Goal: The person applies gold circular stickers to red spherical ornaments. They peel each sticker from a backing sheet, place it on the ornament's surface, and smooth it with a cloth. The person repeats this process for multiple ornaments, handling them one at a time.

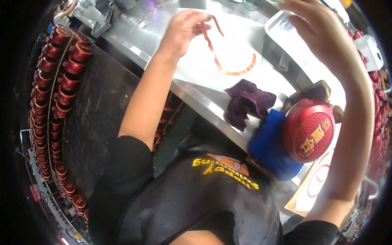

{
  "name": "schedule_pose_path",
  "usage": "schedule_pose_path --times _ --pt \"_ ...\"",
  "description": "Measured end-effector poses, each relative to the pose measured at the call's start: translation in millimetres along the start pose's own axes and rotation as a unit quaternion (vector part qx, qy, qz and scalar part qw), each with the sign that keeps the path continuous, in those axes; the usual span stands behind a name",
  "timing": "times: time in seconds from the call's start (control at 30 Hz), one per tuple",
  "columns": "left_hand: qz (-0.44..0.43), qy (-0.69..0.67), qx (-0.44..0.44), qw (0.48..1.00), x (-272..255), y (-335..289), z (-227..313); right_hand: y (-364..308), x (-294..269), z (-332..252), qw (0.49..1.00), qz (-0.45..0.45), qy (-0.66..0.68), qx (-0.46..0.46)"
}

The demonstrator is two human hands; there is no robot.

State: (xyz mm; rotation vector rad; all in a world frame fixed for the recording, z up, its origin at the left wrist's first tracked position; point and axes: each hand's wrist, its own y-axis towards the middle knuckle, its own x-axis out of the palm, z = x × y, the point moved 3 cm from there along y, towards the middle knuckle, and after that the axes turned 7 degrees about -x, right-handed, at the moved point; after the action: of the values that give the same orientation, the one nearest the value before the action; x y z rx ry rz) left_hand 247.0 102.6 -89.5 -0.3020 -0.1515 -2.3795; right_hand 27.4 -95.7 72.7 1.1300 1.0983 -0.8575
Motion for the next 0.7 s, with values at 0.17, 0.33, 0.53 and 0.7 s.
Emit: schedule_pose_path --times 0.17,0.33,0.53,0.7 --pt "0.099 -0.097 0.152 0.979 -55 -65 80 124 115 34 0.982 -0.165 0.02 0.091" --pt "0.204 -0.032 0.204 0.957 -96 -132 108 144 229 59 0.961 -0.216 -0.012 0.17" --pt "0.233 -0.017 0.185 0.954 -103 -164 108 137 257 65 0.966 -0.165 -0.014 0.199" --pt "0.192 -0.05 0.054 0.979 -104 -168 89 127 248 66 0.965 -0.094 0.02 0.246"
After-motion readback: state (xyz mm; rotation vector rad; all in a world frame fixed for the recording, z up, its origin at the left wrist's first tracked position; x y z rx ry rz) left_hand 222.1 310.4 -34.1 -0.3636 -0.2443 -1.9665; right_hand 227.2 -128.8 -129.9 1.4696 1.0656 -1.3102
